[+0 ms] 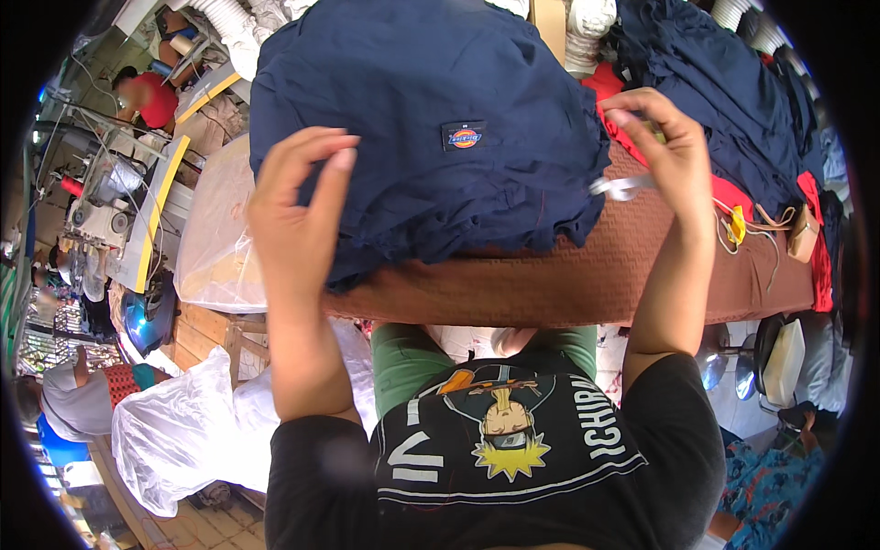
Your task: The person trims loose threads from a stack of dark blue shirts using a pair of snips, handling the shirts one at a time and placing the finished items into a large plastic bag on the floor.
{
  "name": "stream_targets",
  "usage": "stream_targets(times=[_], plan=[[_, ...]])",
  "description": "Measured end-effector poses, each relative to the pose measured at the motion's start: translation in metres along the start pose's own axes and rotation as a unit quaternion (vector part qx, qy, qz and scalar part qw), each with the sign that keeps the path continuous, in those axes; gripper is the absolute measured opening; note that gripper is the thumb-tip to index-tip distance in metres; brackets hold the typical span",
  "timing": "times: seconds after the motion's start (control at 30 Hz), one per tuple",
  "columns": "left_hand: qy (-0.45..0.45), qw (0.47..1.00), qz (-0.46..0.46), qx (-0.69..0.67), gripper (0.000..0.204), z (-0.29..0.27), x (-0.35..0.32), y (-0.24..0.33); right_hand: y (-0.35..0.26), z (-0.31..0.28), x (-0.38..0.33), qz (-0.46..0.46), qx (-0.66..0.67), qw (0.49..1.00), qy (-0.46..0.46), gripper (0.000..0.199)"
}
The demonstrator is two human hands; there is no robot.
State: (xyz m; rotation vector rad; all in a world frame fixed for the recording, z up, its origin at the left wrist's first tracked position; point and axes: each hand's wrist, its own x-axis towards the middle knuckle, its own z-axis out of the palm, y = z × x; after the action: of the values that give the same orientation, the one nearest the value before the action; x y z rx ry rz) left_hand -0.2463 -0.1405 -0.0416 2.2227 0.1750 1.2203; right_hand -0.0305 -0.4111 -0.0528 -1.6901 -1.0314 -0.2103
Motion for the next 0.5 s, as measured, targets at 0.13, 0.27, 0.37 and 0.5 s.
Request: stream_targets(times=[0.13, 0.27, 0.37, 0.5], plan=[[-0.046, 0.994, 0.088, -0.04, 0.011, 0.056, -0.007, 0.003, 0.002, 0.03, -0.002, -0.024, -0.061, 0.998, -0.008, 0.012], [-0.091, 0.979, 0.161, -0.087, 0.015, 0.112, -0.009, 0.01, 0.026, 0.043, -0.014, 0.01, -0.123, 0.992, -0.01, 0.016], [-0.109, 0.971, 0.204, -0.058, 0.019, 0.146, -0.001, 0.008, 0.045, 0.051, -0.019, 0.002, -0.17, 0.985, 0.011, 0.016], [-0.091, 0.968, 0.224, 0.066, 0.019, 0.17, -0.003, -0.006, 0.044, 0.046, -0.023, 0.016, -0.142, 0.989, 0.042, 0.015]])
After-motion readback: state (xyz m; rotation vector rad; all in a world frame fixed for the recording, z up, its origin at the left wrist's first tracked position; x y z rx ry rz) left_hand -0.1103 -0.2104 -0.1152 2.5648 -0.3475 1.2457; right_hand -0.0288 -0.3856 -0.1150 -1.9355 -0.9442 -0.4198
